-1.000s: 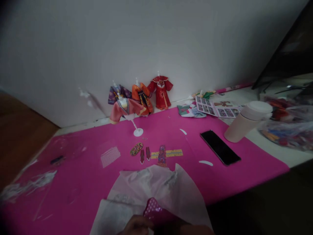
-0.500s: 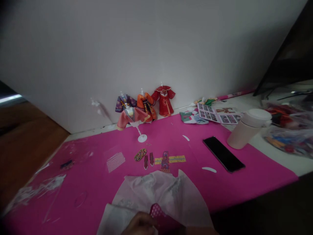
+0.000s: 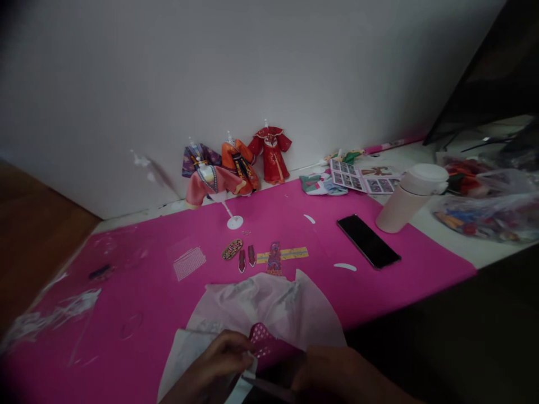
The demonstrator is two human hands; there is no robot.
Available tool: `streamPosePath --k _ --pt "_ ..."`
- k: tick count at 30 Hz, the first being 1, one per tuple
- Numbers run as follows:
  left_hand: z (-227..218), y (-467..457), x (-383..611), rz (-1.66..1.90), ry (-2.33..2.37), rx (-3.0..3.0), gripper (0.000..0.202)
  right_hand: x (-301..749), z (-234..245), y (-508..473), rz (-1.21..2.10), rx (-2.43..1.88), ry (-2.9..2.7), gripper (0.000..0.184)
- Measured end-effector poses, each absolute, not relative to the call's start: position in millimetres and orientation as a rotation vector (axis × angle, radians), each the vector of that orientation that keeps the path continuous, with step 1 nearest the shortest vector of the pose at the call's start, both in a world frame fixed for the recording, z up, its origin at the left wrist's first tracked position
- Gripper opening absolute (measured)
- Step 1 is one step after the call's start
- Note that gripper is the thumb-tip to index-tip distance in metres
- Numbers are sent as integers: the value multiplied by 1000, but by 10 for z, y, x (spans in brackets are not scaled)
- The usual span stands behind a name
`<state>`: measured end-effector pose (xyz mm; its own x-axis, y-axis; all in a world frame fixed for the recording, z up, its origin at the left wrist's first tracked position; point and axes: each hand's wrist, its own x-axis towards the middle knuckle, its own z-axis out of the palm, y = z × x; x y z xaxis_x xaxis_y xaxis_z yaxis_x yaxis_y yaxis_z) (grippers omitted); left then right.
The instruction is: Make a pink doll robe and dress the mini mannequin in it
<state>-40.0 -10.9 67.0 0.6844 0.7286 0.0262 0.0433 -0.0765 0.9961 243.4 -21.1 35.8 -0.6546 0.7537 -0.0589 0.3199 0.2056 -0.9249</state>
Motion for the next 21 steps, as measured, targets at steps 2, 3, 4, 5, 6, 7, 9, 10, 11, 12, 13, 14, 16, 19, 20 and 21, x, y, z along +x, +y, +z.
streamPosePath --k 2,3,4,5,6,7,9,10,11,12,13,14,16,19,20,21 --pt "679 -125 -391 664 686 1547 39 2411 331 -179 1451 -963 -2058 39" --pt "678 -133 -386 673 696 1542 39 2404 325 -173 1445 -963 -2036 41" --pt "675 -139 -382 679 701 1541 38 2401 326 -173 1444 -951 -2013 43" --pt "669 -143 -380 684 707 1543 38 2399 337 -178 1447 -936 -1987 44" --pt "659 -146 -377 690 711 1549 38 2399 357 -187 1455 -921 -1971 43" --pt "643 -147 -375 691 710 1558 39 2400 385 -200 1464 -912 -1967 42" --pt "592 -150 -367 722 714 1567 39 2402 446 -228 1480 -923 -1969 37" --pt "556 -154 -362 737 699 1568 40 2400 468 -240 1470 -952 -1973 34" --pt "515 -159 -355 751 678 1565 41 2396 480 -247 1455 -975 -1989 30" --pt "474 -166 -348 768 661 1558 42 2388 478 -248 1427 -1012 -2001 28" --pt "437 -174 -342 788 652 1547 42 2380 464 -243 1404 -999 -2066 25" --pt "408 -182 -336 805 649 1537 42 2370 442 -234 1392 -970 -2142 23" --pt "392 -192 -330 806 656 1522 42 2362 395 -210 1368 -945 -2219 20" --pt "507 -188 -335 749 674 1518 41 2400 386 -197 1299 -981 -2247 16" --pt "576 -183 -341 725 681 1514 39 2426 406 -199 1252 -1007 -2264 15" --pt "651 -178 -351 696 690 1511 38 2456 435 -202 1197 -1038 -2284 17"
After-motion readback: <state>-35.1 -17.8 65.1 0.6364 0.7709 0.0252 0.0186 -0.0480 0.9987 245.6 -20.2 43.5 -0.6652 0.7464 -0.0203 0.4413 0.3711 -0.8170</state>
